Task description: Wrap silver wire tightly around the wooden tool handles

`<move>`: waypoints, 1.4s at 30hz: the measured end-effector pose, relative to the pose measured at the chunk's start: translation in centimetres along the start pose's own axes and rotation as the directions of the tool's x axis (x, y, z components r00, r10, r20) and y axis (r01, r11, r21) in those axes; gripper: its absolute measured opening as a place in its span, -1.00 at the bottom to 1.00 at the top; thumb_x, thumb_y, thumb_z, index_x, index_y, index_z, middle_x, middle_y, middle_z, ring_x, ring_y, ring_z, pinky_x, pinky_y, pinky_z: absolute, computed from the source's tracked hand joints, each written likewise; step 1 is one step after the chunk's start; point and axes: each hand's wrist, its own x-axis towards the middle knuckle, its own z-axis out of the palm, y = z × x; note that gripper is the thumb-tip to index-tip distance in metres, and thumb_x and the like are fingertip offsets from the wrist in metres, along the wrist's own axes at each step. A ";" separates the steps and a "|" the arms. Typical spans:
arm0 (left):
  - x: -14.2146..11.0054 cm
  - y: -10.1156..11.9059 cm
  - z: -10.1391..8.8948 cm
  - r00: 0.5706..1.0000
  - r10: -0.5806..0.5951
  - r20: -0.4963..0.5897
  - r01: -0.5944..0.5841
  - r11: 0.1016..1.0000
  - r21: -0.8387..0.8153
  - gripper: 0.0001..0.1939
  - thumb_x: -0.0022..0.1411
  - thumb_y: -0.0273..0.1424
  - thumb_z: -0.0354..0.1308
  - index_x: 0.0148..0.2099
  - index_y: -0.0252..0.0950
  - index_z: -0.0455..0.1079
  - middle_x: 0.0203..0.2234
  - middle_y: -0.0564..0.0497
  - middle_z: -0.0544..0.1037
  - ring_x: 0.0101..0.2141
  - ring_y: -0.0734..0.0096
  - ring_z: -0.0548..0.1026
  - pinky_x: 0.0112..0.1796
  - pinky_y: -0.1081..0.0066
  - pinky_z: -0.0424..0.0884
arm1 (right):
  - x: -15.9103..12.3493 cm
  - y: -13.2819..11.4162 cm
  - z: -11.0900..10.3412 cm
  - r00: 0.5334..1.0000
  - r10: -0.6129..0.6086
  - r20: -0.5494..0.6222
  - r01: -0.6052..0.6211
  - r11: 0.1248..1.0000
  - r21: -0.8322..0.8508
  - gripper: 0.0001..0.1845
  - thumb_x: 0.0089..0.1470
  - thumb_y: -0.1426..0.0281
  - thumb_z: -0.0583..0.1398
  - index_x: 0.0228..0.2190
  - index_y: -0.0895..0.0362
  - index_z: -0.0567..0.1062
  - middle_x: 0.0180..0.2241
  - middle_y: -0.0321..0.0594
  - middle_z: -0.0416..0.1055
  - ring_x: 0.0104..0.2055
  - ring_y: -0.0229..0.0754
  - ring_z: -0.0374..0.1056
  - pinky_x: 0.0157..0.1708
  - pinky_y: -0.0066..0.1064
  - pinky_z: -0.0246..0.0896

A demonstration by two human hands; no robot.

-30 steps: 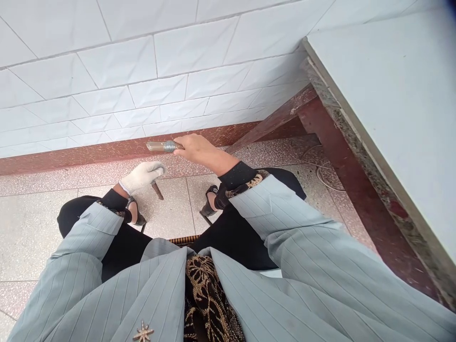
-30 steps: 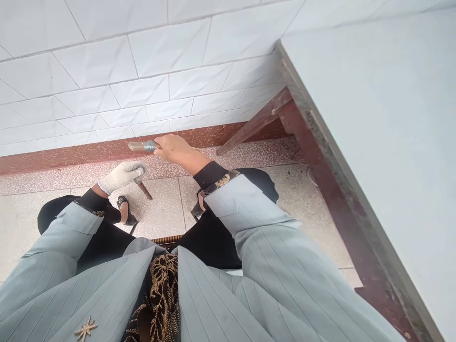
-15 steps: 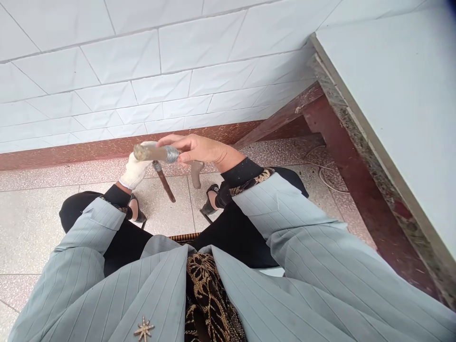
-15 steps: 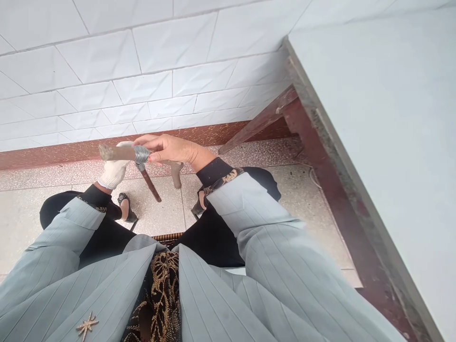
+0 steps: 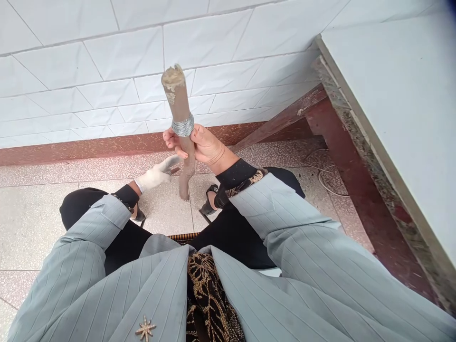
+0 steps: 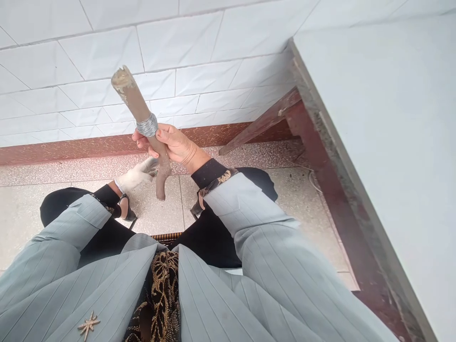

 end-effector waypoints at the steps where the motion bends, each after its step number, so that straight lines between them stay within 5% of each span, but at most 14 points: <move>1: -0.1 0.3 0.3 0.999 -0.034 0.019 0.035 0.998 -0.044 -0.19 0.02 -0.43 0.34 0.36 -0.17 0.34 0.38 -0.26 0.35 0.35 -0.14 0.33 0.22 -0.07 0.36 | 0.0 -0.1 0.1 1.000 -0.011 -0.015 0.011 1.000 0.006 -0.32 -0.03 -0.09 0.47 -0.13 0.17 0.52 -0.11 -0.07 0.52 -0.14 -0.26 0.43 -0.50 -0.62 0.23; 5: -0.5 2.2 0.6 0.991 -0.125 -0.047 0.118 0.985 -0.129 -0.52 0.08 -0.35 0.40 0.08 -0.31 0.52 0.09 -0.23 0.59 0.06 0.09 0.55 0.08 0.08 0.47 | 0.1 -0.3 0.1 0.994 -0.001 -0.108 -0.001 1.000 -0.021 -0.29 -0.12 -0.11 0.51 -0.18 0.18 0.53 -0.12 -0.06 0.54 -0.20 -0.26 0.43 -0.53 -0.61 0.23; 11: -0.9 3.9 -0.4 0.957 0.066 -0.281 -0.110 0.984 -0.142 -0.61 0.32 -0.08 0.30 -0.05 -0.33 0.52 -0.47 0.05 0.52 -0.44 0.51 0.46 -0.30 0.45 0.39 | 0.2 -1.6 -0.2 0.966 0.055 -0.252 -0.085 0.990 -0.110 -0.42 0.01 -0.06 0.47 -0.21 0.15 0.55 -0.23 -0.12 0.57 -0.28 -0.27 0.41 -0.56 -0.55 0.25; 18: -1.1 5.0 0.1 0.962 -0.105 -0.250 0.067 0.985 -0.157 -0.72 0.32 -0.18 0.26 -0.15 -0.31 0.46 -0.68 0.26 0.10 -0.66 0.61 0.01 -0.59 0.49 -0.04 | 0.2 -3.1 -1.5 0.789 0.180 -0.588 -0.436 0.838 -0.329 -0.57 0.16 0.04 0.41 -0.33 0.16 0.52 -0.50 -0.27 0.43 -0.55 -0.35 0.20 -0.59 -0.46 0.12; 21: -1.3 5.5 0.3 0.969 -0.174 -0.173 0.166 0.984 -0.060 -0.82 0.37 -0.29 0.17 -0.18 -0.32 0.46 -0.68 0.24 0.11 -0.66 0.61 0.04 -0.60 0.50 -0.03 | 0.1 -2.7 -1.8 0.748 0.164 -0.643 -0.581 0.630 -0.516 -0.71 0.27 0.18 0.33 -0.29 0.18 0.55 -0.51 -0.26 0.42 -0.53 -0.32 0.22 -0.51 -0.41 0.12; 23: -1.5 5.9 0.2 0.972 -0.196 -0.133 0.200 0.980 0.017 -0.83 0.39 -0.35 0.12 -0.19 -0.33 0.47 -0.68 0.23 0.14 -0.65 0.61 0.07 -0.58 0.51 0.05 | 0.1 -2.5 -1.6 0.760 0.153 -0.632 -0.635 0.384 -0.670 -0.81 0.28 0.30 0.30 -0.27 0.21 0.58 -0.48 -0.21 0.43 -0.47 -0.26 0.28 -0.41 -0.36 0.14; 26: -1.6 6.4 -0.3 0.969 -0.199 -0.144 0.213 0.973 0.090 -0.84 0.37 -0.39 0.12 -0.24 -0.34 0.47 -0.65 0.19 0.23 -0.63 0.62 0.15 -0.53 0.52 0.18 | 0.1 -2.4 -1.2 0.810 0.227 -0.541 -0.553 -0.014 -0.833 -0.85 0.24 0.39 0.29 -0.28 0.23 0.62 -0.40 -0.14 0.47 -0.37 -0.20 0.31 -0.32 -0.30 0.09; 28: -1.8 6.7 -1.0 0.966 -0.201 -0.165 0.223 0.966 0.129 -0.87 0.31 -0.43 0.16 -0.30 -0.35 0.46 -0.59 0.14 0.35 -0.57 0.59 0.28 -0.48 0.50 0.28 | 0.0 -2.5 -1.0 0.804 0.384 -0.454 -0.438 -0.135 -0.889 -0.87 0.21 0.41 0.29 -0.31 0.22 0.64 -0.41 -0.17 0.47 -0.38 -0.21 0.28 -0.32 -0.30 0.04; 30: -1.9 6.7 -1.6 0.967 -0.195 -0.165 0.223 0.959 0.174 -0.90 0.23 -0.46 0.20 -0.35 -0.35 0.45 -0.52 0.09 0.44 -0.49 0.54 0.39 -0.41 0.48 0.35 | -0.1 -2.9 -0.8 0.719 0.613 -0.328 -0.341 -0.099 -0.935 -0.89 0.18 0.44 0.30 -0.35 0.18 0.65 -0.49 -0.27 0.42 -0.43 -0.25 0.24 -0.34 -0.32 0.03; 33: -2.1 6.1 -2.3 0.978 -0.172 -0.121 0.188 0.972 0.141 -0.89 0.20 -0.41 0.27 -0.33 -0.35 0.48 -0.48 0.05 0.51 -0.44 0.50 0.45 -0.35 0.44 0.40 | -0.4 -3.4 -0.6 0.545 0.838 -0.024 -0.320 0.182 -0.930 -0.92 0.14 0.42 0.32 -0.34 0.16 0.66 -0.57 -0.38 0.37 -0.47 -0.30 0.25 -0.36 -0.38 0.09; 35: -2.0 5.4 -2.2 0.984 -0.127 -0.123 0.131 0.991 0.025 -0.77 0.24 -0.25 0.31 -0.28 -0.35 0.50 -0.47 0.02 0.53 -0.46 0.48 0.45 -0.34 0.41 0.43 | -0.5 -3.7 -0.3 0.640 0.760 0.112 -0.365 0.429 -0.826 -0.86 0.14 0.35 0.35 -0.28 0.17 0.65 -0.54 -0.39 0.40 -0.46 -0.32 0.29 -0.37 -0.42 0.15; 38: -1.7 4.5 -1.7 0.988 -0.019 -0.150 0.006 0.996 -0.086 -0.57 0.31 -0.02 0.27 -0.22 -0.34 0.52 -0.42 -0.04 0.56 -0.42 0.46 0.48 -0.30 0.39 0.46 | -0.6 -3.8 0.1 0.929 0.361 -0.077 -0.333 0.731 -0.595 -0.72 0.17 0.18 0.38 -0.30 0.16 0.57 -0.46 -0.33 0.45 -0.46 -0.35 0.28 -0.44 -0.48 0.21; 40: -1.6 4.3 -1.2 0.993 -0.003 -0.115 -0.005 0.998 -0.067 -0.55 0.32 0.01 0.27 -0.22 -0.34 0.52 -0.39 -0.05 0.57 -0.38 0.45 0.50 -0.25 0.40 0.47 | -0.3 -3.6 0.1 0.941 0.130 -0.312 -0.275 0.832 -0.481 -0.61 0.21 0.07 0.37 -0.36 0.14 0.49 -0.46 -0.28 0.45 -0.47 -0.35 0.28 -0.49 -0.51 0.24; 42: -1.6 4.4 -0.8 0.998 -0.060 -0.024 0.059 0.998 -0.023 -0.58 0.31 -0.03 0.29 -0.26 -0.35 0.51 -0.40 -0.04 0.56 -0.38 0.44 0.51 -0.27 0.40 0.48 | 0.1 -3.0 -0.3 0.874 0.011 -0.486 -0.254 0.863 -0.437 -0.55 0.23 0.00 0.34 -0.39 0.12 0.44 -0.46 -0.27 0.43 -0.47 -0.35 0.30 -0.52 -0.52 0.26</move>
